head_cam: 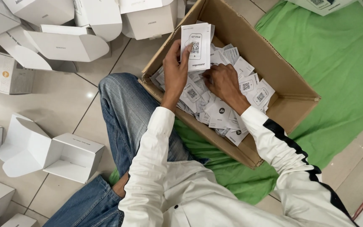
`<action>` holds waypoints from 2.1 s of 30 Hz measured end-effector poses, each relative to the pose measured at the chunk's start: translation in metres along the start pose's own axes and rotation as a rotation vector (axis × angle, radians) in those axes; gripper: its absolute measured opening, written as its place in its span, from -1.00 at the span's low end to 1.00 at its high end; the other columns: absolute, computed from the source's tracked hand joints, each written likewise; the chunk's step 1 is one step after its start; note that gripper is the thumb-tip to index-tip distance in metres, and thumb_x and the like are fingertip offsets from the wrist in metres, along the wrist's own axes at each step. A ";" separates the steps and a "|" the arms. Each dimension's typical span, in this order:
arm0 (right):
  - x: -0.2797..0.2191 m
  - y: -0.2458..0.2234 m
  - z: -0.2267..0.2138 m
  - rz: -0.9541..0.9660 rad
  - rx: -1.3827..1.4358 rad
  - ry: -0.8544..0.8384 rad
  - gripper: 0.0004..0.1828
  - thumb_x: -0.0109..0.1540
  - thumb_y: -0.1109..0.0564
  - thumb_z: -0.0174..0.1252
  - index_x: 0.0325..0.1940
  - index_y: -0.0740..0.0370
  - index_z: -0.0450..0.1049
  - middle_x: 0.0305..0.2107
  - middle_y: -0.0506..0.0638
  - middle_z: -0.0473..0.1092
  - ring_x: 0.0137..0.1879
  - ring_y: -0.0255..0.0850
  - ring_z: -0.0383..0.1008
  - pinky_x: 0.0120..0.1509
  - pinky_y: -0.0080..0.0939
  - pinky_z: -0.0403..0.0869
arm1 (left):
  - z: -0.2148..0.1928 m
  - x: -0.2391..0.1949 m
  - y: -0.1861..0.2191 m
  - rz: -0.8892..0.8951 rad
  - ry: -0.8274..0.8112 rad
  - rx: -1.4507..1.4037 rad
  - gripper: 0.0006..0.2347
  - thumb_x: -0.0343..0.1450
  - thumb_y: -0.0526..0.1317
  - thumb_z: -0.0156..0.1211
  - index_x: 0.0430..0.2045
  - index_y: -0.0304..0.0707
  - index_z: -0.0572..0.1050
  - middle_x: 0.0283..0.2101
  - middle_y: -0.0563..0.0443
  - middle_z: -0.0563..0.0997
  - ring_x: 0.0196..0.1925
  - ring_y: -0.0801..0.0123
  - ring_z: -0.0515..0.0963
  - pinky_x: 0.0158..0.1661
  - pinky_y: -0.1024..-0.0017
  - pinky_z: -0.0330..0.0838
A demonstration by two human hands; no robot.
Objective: The person places informational pamphlets into product boxes for electronic devices.
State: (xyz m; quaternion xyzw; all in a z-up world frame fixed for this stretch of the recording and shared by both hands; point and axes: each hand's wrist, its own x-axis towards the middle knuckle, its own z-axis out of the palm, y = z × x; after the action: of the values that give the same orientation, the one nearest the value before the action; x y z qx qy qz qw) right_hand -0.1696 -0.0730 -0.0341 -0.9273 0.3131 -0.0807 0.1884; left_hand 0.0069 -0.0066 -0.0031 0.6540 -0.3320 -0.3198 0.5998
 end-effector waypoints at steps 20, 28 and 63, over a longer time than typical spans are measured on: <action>0.008 -0.022 -0.047 -0.070 0.401 0.308 -0.57 0.36 0.08 0.26 0.29 0.20 0.40 0.21 0.10 0.30 0.26 -0.07 0.42 0.30 -0.05 0.47 | 0.017 0.003 -0.064 -0.221 -0.160 -0.227 -0.62 0.50 -0.06 0.16 0.10 -0.36 0.39 0.01 -0.18 0.63 0.01 0.25 0.64 0.02 0.33 0.51; 0.008 -0.039 -0.025 -0.081 0.473 -0.040 0.10 0.26 -0.17 0.18 0.71 0.10 -0.29 0.64 0.23 -0.24 0.73 0.15 -0.28 0.72 0.12 -0.10 | 0.029 0.001 -0.098 -0.035 -0.181 -0.152 -0.49 0.51 -0.08 0.18 0.31 -0.36 0.28 0.20 -0.26 0.54 0.18 0.14 0.54 0.12 0.18 0.44; 0.019 -0.386 0.198 -0.326 0.839 -0.729 -0.39 0.23 0.16 0.32 0.37 0.15 0.37 0.10 0.08 0.49 -0.07 -0.19 0.57 -0.10 -0.19 0.58 | -0.335 -0.339 -0.127 -0.048 0.870 -0.564 -0.48 0.47 -0.37 0.15 0.40 -0.35 0.22 0.32 -0.27 0.43 0.12 0.17 0.61 -0.04 0.32 0.63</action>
State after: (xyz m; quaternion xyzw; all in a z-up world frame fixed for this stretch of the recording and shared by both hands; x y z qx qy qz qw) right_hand 0.1109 0.2580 -0.0604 -0.7773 0.0224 0.0987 0.6209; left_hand 0.0925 0.4699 -0.0971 0.5469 0.0625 -0.1090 0.8277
